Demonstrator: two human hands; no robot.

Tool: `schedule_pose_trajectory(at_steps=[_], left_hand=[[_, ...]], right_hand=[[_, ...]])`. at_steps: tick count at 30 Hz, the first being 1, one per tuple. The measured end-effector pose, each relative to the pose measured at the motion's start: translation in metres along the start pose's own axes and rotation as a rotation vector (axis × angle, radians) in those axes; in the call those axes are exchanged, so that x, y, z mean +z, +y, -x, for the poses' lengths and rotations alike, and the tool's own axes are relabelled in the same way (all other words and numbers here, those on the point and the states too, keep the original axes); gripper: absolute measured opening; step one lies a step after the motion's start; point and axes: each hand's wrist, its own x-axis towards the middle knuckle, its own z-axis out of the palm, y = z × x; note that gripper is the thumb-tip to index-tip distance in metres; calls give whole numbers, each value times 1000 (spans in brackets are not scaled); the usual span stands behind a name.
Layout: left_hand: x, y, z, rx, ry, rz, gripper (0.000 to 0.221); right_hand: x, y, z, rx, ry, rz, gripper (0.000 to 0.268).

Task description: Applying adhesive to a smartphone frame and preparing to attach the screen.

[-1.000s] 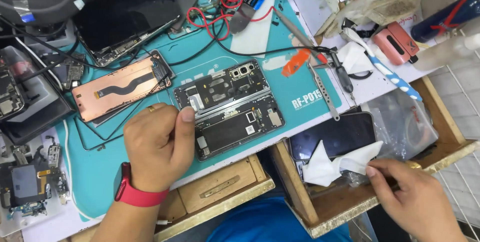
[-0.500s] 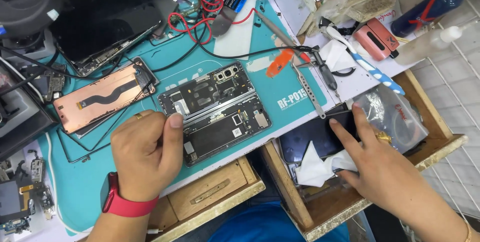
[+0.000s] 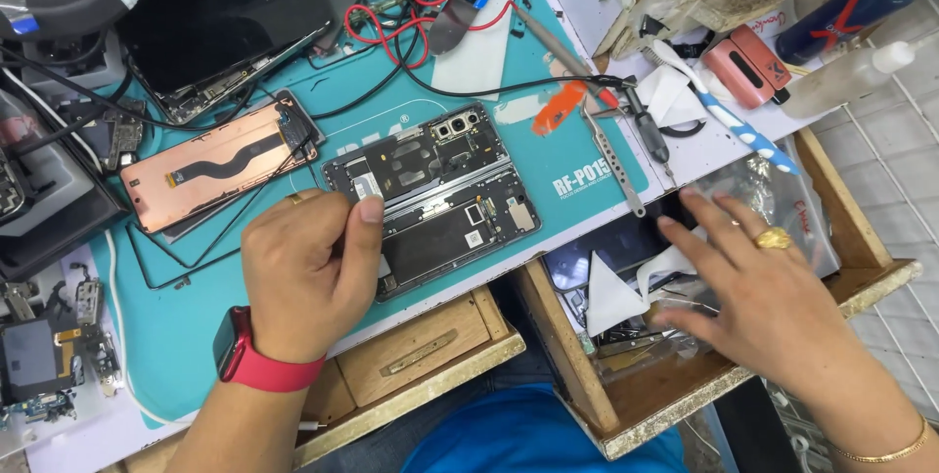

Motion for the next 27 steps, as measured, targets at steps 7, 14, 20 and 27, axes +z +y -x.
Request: schedule_pose_trajectory(at_steps=[7,14,20,27], left_hand=[[6,10,1,147,-5,-61,47],[24,49,-9,439,-113,-61,41],[23,48,-12,506,-73,-78,42],[17,35,-8,416,38,-65,37]], right_hand=[[7,3,-18,-216,243,108,64],[25,6,-18,163,395,163,62],[13,38,-15,353,298,-158,56],[6,54,29,282,-131,-475,26]])
